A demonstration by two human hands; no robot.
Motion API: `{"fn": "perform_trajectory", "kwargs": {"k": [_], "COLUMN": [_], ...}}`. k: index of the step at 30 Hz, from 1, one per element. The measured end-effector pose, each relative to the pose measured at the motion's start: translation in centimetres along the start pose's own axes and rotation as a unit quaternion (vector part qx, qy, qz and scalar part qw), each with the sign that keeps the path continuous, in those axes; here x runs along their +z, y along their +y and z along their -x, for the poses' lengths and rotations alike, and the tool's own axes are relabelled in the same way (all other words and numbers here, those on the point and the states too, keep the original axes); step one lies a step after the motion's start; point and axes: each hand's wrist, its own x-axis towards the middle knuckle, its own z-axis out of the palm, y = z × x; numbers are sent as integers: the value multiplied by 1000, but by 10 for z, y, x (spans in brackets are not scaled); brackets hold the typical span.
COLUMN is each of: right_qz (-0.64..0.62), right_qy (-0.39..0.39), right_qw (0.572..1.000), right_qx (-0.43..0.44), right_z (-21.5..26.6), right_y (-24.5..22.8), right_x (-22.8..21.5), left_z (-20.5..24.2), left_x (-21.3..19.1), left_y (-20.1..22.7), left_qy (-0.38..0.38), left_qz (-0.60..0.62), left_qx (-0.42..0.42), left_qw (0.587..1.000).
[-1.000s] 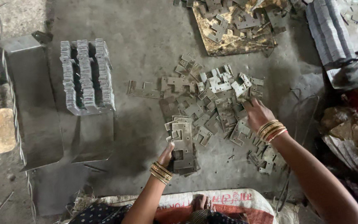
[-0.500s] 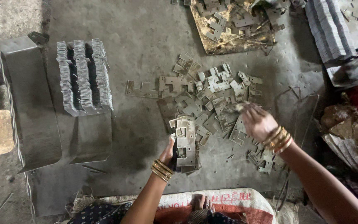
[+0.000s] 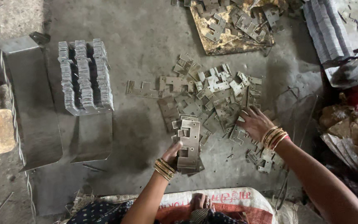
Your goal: The person sits on the floor and sorts small metal brackets from a pile, stacking them neatly into a metal tray. They repeatedly pick up brackets, align them, and place them into the tray, occasionally using a metal rod to move parts.
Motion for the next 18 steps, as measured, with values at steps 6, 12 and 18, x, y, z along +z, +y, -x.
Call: {"fn": "perform_trajectory", "kwargs": {"k": [6, 12, 18], "right_qz": [-41, -69, -338], "right_qy": [59, -25, -16], "right_qw": [997, 995, 900], "right_qx": [16, 74, 276], "right_z": [4, 8, 18], "right_y": [1, 14, -4], "right_x": [8, -20, -65], "left_z": [4, 9, 15], "left_x": [-6, -3, -10], "left_y": [2, 5, 3], "left_qy": [-13, 44, 28], "left_qz": [54, 62, 56], "left_qx": [6, 28, 43], "left_qw": [998, 997, 997]}}
